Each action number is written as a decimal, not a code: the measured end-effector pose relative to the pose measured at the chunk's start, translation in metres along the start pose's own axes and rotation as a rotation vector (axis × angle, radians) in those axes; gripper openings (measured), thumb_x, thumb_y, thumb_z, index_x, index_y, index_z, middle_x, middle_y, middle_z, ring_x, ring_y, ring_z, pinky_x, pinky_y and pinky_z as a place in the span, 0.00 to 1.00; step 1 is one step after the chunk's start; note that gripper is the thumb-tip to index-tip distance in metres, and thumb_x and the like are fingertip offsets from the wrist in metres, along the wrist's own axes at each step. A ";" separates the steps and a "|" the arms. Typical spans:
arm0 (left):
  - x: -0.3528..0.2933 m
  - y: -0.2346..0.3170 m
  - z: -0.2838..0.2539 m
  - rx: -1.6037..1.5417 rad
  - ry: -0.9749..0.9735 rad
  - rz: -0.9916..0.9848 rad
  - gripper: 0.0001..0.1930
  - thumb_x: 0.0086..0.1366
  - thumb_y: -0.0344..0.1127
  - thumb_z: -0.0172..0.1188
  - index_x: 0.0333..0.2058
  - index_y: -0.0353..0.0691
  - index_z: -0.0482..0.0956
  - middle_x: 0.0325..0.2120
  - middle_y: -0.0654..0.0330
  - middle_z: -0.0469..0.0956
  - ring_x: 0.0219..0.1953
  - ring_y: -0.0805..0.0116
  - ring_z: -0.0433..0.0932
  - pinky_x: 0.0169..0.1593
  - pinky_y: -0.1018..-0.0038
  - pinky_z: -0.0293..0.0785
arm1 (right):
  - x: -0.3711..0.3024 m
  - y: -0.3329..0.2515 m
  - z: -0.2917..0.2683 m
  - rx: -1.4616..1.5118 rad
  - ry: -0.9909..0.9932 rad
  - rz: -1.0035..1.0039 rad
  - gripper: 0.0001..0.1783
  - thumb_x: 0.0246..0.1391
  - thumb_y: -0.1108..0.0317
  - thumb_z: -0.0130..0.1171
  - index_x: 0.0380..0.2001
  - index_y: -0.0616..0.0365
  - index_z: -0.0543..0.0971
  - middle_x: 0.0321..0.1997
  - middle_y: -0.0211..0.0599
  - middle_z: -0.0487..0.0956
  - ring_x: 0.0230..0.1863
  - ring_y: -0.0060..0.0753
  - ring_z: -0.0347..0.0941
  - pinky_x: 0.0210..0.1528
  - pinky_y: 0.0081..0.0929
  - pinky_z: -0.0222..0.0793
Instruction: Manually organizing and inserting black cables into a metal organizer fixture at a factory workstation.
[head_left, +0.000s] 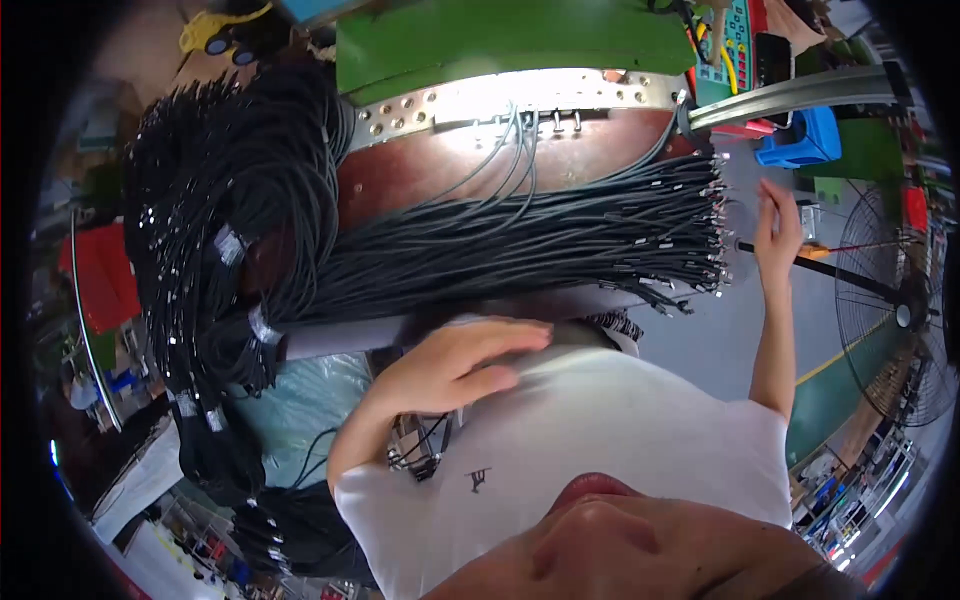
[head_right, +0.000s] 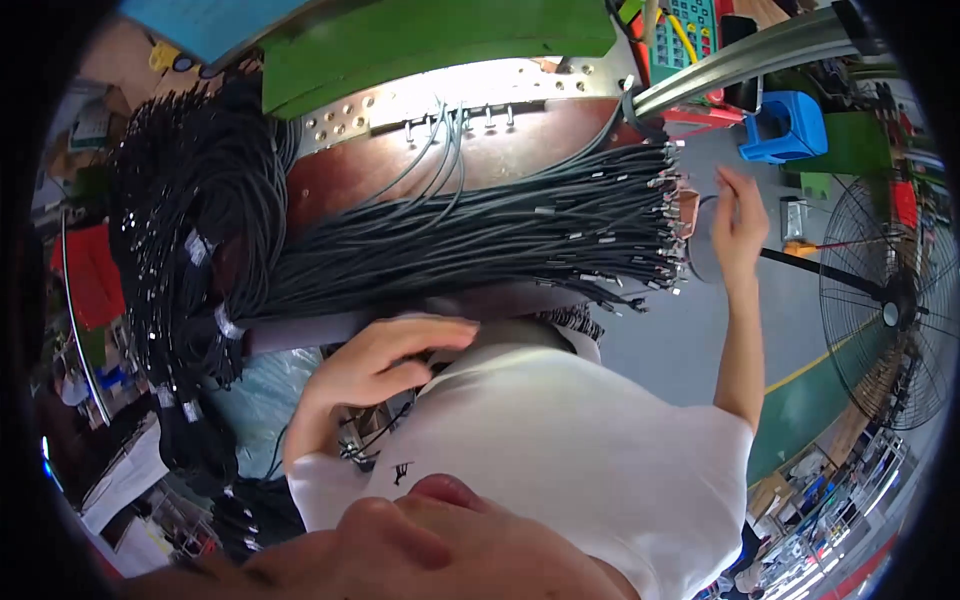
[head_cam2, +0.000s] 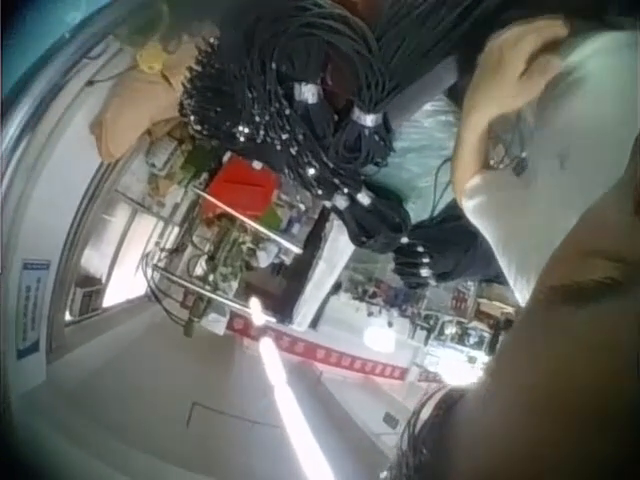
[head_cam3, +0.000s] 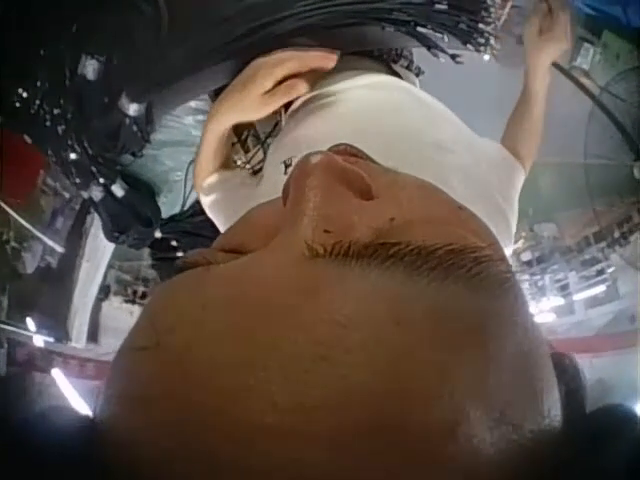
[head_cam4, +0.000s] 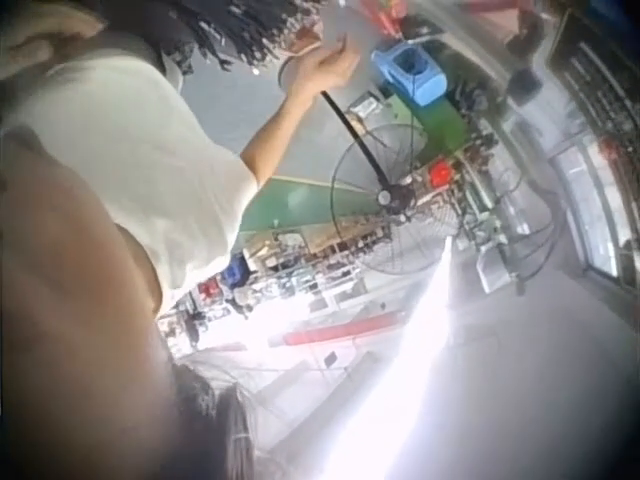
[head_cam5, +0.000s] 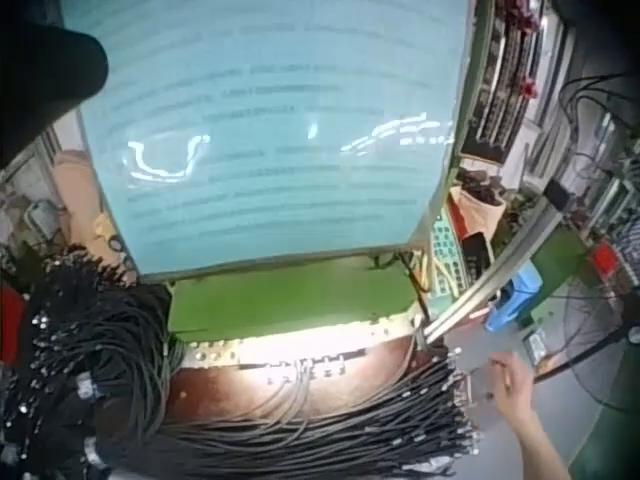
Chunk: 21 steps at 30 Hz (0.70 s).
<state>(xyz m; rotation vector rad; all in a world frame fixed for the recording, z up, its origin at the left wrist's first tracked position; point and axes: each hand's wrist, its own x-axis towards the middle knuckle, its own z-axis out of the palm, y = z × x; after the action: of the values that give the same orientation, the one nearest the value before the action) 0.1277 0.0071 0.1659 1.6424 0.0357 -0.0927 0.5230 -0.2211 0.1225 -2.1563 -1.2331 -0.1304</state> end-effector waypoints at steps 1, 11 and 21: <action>0.024 0.001 0.004 0.041 0.014 0.138 0.23 0.65 0.44 0.50 0.53 0.35 0.69 0.54 0.50 0.68 0.56 0.52 0.67 0.58 0.64 0.62 | 0.023 -0.041 0.010 0.046 -0.055 -0.151 0.16 0.50 0.77 0.51 0.44 0.58 0.75 0.38 0.41 0.77 0.35 0.36 0.75 0.39 0.27 0.71; 0.041 -0.017 -0.019 1.463 0.639 -0.328 0.34 0.53 0.54 0.59 0.52 0.34 0.67 0.51 0.49 0.68 0.51 0.52 0.69 0.53 0.60 0.65 | 0.113 -0.125 0.153 -0.185 -0.384 -0.773 0.32 0.51 0.48 0.56 0.53 0.59 0.68 0.52 0.47 0.71 0.52 0.48 0.67 0.54 0.38 0.63; -0.024 -0.040 -0.080 1.161 0.819 -0.095 0.09 0.56 0.27 0.57 0.37 0.40 0.78 0.29 0.59 0.79 0.32 0.60 0.79 0.36 0.70 0.74 | 0.101 -0.109 0.109 -0.246 -0.024 -0.677 0.16 0.44 0.55 0.63 0.25 0.58 0.77 0.26 0.36 0.75 0.27 0.36 0.73 0.27 0.32 0.69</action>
<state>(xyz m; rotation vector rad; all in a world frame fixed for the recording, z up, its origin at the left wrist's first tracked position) 0.1039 0.0906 0.1340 2.7246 0.8122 0.6009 0.4677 -0.0458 0.1274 -1.8422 -2.0043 -0.5645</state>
